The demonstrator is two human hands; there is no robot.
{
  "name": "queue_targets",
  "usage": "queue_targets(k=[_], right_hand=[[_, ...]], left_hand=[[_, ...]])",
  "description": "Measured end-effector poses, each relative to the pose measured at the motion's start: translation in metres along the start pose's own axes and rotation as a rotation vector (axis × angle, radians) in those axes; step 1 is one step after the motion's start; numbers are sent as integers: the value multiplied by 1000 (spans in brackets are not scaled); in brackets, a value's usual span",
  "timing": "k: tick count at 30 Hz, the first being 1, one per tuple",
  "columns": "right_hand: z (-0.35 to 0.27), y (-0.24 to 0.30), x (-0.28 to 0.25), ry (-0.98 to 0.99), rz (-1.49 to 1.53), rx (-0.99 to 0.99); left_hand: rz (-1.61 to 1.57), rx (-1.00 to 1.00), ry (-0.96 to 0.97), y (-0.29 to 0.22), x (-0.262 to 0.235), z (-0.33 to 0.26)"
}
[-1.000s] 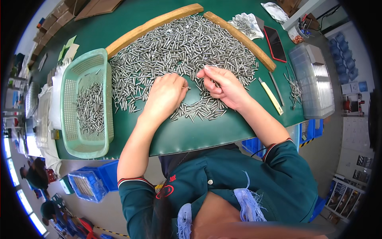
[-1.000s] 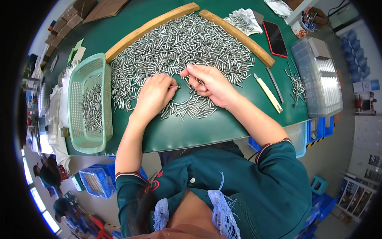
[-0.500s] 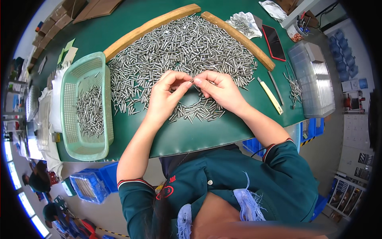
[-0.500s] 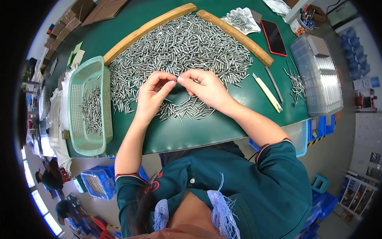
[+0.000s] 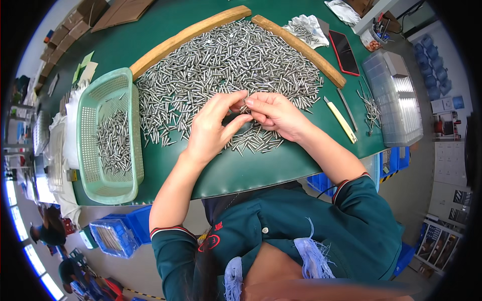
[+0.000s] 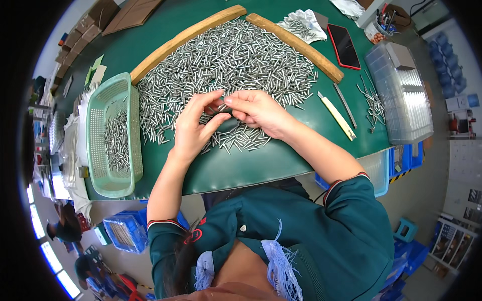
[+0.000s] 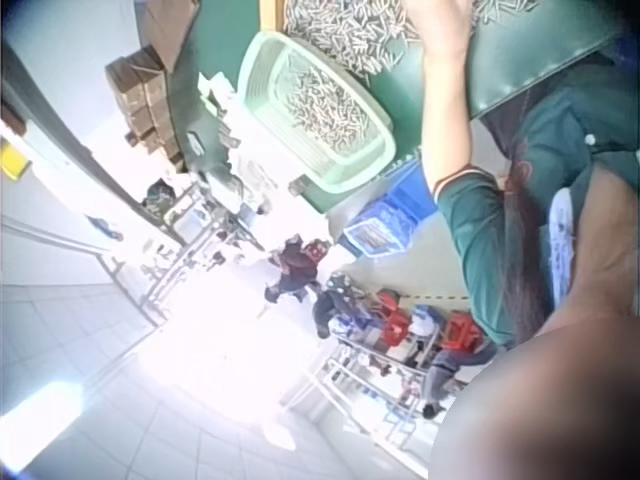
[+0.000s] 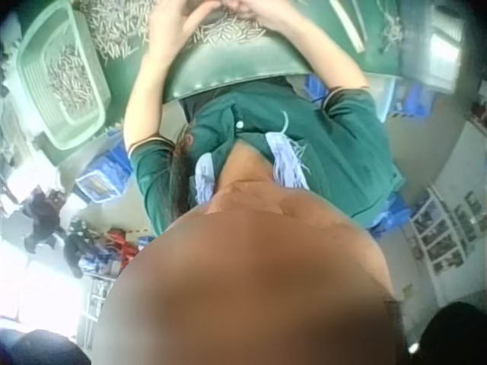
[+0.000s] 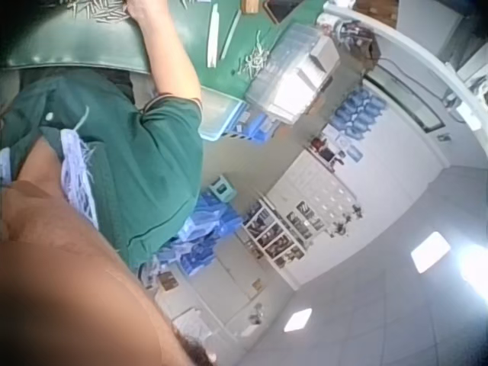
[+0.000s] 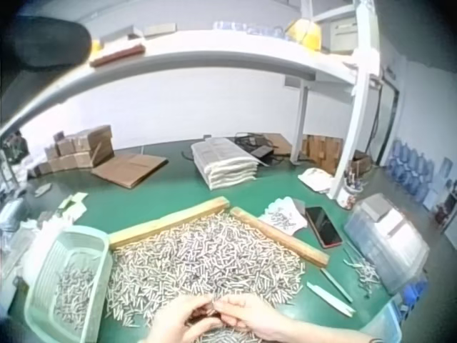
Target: Sorting and inspecting a large quantity of small metal pins on a workbench.
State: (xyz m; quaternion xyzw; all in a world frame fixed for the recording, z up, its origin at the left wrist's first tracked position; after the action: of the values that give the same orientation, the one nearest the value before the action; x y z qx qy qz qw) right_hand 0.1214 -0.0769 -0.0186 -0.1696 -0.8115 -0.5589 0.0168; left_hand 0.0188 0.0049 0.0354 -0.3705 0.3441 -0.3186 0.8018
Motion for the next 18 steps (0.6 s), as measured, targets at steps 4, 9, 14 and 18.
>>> queue_targets(k=[4, 9, 14, 18], right_hand=[[-2, -5, 4, 167, 329, 107], [-3, -4, 10, 236, 447, 127], [-2, 3, 8, 349, 492, -19], [1, 8, 3, 319, 566, -45]], left_hand=[[-9, 47, -13, -5, 0, 0], [-2, 96, -7, -7, -3, -2], [127, 146, -21, -13, -10, 5], [485, -13, 153, -1, -29, 9]])
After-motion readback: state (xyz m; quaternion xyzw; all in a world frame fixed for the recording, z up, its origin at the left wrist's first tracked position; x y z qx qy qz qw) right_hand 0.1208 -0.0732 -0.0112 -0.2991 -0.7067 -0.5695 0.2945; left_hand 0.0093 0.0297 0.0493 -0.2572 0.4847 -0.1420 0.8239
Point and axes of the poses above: each hand's wrist, its own z-axis towards the middle knuckle, its own x-axis out of the palm, y = z × x, the point moved 6 cm from there along z, towards the middle knuckle, and after that the axes turned 13 degrees about -z, right-handed, at the moved point
